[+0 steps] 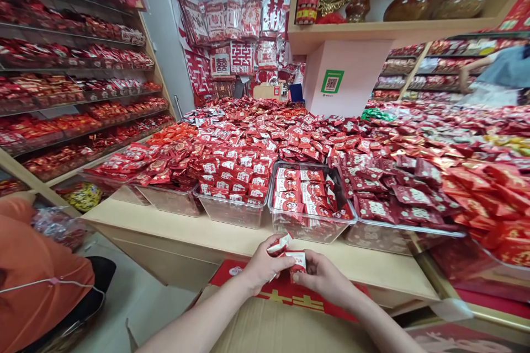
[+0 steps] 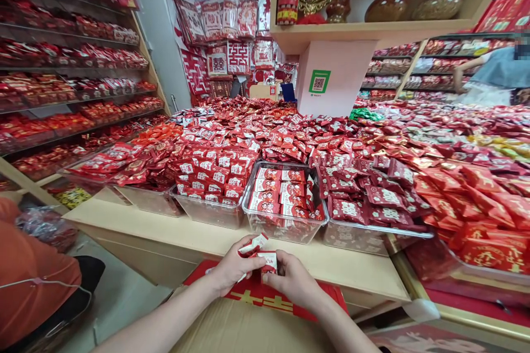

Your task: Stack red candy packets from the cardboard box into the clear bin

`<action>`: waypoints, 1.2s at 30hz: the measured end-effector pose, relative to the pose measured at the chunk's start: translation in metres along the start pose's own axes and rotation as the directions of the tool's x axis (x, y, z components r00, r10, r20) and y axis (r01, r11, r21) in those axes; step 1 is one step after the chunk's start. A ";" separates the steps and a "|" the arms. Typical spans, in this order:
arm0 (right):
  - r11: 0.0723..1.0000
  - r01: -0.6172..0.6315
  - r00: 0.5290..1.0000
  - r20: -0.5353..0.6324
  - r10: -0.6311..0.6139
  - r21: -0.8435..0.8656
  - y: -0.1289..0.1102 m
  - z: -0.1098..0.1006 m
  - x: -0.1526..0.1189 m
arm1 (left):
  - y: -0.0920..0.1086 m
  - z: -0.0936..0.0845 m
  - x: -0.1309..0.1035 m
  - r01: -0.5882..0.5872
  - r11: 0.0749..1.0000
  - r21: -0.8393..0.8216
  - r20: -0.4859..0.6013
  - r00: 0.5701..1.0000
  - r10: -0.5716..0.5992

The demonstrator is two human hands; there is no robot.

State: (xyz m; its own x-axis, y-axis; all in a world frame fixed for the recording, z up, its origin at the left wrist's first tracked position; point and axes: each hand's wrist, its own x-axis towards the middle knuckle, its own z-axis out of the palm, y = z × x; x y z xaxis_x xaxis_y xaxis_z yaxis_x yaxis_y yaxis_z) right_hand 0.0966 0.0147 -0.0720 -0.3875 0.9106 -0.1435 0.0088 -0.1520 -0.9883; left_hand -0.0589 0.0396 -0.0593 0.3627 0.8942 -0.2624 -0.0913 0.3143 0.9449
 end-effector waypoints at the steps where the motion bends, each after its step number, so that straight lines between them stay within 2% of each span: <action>1: 1.000 -0.011 1.000 -0.004 0.011 -0.012 0.000 0.001 0.000 | 0.001 0.000 0.000 0.009 1.000 0.005 -0.013 1.000 -0.009; 6: 0.991 -0.084 0.991 -0.094 0.094 0.101 -0.006 0.004 -0.001 | 0.001 -0.001 0.000 0.037 0.990 -0.139 -0.063 0.997 -0.046; 12: 0.996 0.016 0.989 -0.147 -0.003 0.088 -0.013 0.000 -0.001 | 0.000 -0.003 0.002 0.094 0.947 -0.306 -0.062 0.991 -0.118; 18: 0.998 0.045 0.995 -0.083 -0.048 -0.047 -0.013 -0.004 -0.001 | 0.000 -0.005 0.001 0.091 0.960 -0.266 -0.021 0.995 -0.101; 22: 0.963 0.097 0.986 -0.108 -0.127 -0.250 -0.020 -0.006 -0.010 | -0.003 -0.008 0.003 0.099 0.949 -0.301 0.002 0.995 -0.103; 25: 0.919 0.076 0.972 -0.177 -0.155 -0.387 -0.036 -0.010 -0.025 | -0.007 -0.008 0.006 0.124 0.951 -0.282 -0.038 0.989 -0.140; 28: 0.938 0.107 0.952 -0.237 -0.193 -0.331 -0.066 -0.021 -0.033 | -0.009 -0.008 0.008 0.138 0.978 -0.155 -0.091 0.984 -0.154; 31: 0.911 0.190 0.884 -0.340 -0.321 -0.367 -0.106 -0.041 -0.013 | -0.009 -0.007 0.007 0.105 0.992 -0.066 -0.074 0.991 -0.110; 33: 0.838 0.187 0.799 -0.417 -0.434 -0.513 -0.128 -0.059 0.020 | -0.007 -0.007 0.008 0.093 0.994 -0.051 -0.044 0.995 -0.095; 36: 0.731 0.088 0.739 -0.448 -0.503 -0.677 -0.140 -0.085 0.084 | -0.007 -0.008 0.009 0.106 0.993 -0.045 -0.030 0.994 -0.107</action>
State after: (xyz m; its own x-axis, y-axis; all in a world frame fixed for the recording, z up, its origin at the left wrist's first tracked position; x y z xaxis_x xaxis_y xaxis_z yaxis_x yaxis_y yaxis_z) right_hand 0.1414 0.1454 0.0497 0.1220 0.9215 0.3687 0.5965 0.2289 -0.7693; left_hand -0.0625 0.0479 -0.0696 0.3428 0.8643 -0.3680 -0.0936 0.4212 0.9021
